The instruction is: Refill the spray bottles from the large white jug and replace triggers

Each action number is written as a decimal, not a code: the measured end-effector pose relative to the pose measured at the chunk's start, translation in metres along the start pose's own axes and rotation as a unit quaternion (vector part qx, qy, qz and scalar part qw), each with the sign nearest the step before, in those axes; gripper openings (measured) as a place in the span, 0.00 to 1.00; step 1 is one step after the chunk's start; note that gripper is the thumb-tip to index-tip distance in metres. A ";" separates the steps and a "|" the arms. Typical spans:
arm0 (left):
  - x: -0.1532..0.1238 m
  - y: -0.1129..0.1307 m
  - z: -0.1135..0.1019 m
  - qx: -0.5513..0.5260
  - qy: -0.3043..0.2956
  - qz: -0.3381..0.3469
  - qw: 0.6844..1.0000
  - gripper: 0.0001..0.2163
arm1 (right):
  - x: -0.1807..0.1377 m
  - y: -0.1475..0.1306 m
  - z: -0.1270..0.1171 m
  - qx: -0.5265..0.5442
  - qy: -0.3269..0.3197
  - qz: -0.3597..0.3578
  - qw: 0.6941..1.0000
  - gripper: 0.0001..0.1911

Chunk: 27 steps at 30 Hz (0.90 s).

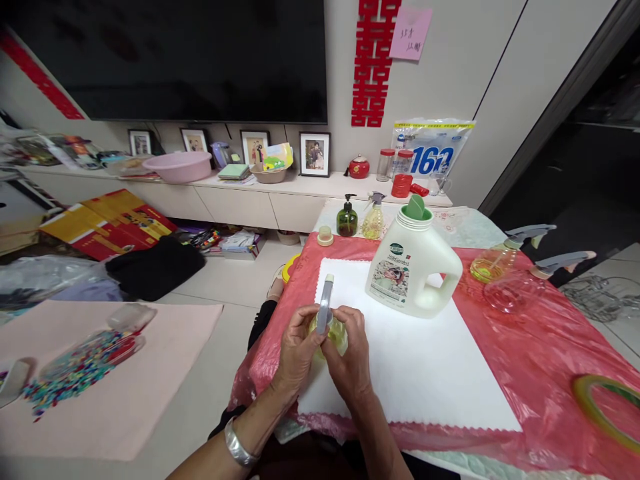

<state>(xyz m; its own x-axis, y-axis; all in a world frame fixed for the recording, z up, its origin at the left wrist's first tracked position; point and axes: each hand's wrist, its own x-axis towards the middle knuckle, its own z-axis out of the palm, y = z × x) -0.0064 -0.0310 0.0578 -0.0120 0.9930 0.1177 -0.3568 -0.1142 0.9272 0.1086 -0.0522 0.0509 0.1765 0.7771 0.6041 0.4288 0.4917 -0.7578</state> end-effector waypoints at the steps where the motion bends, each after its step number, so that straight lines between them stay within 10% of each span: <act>1: 0.000 -0.001 0.000 0.007 0.000 0.001 1.000 0.15 | 0.001 -0.001 -0.004 0.012 -0.020 0.007 1.000 0.12; 14: 0.002 -0.001 0.003 -0.012 0.003 -0.006 1.000 0.18 | 0.015 -0.002 -0.012 0.044 -0.076 0.031 0.996 0.15; 27: 0.000 -0.002 0.002 -0.047 0.007 -0.011 0.999 0.13 | 0.002 -0.003 0.016 -0.008 0.060 0.026 0.998 0.11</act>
<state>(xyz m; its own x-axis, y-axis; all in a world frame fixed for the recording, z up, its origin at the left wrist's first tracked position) -0.0037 -0.0304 0.0572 -0.0168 0.9957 0.0914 -0.4428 -0.0894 0.8922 0.0931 -0.0456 0.0505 0.3029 0.7485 0.5899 0.4302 0.4449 -0.7855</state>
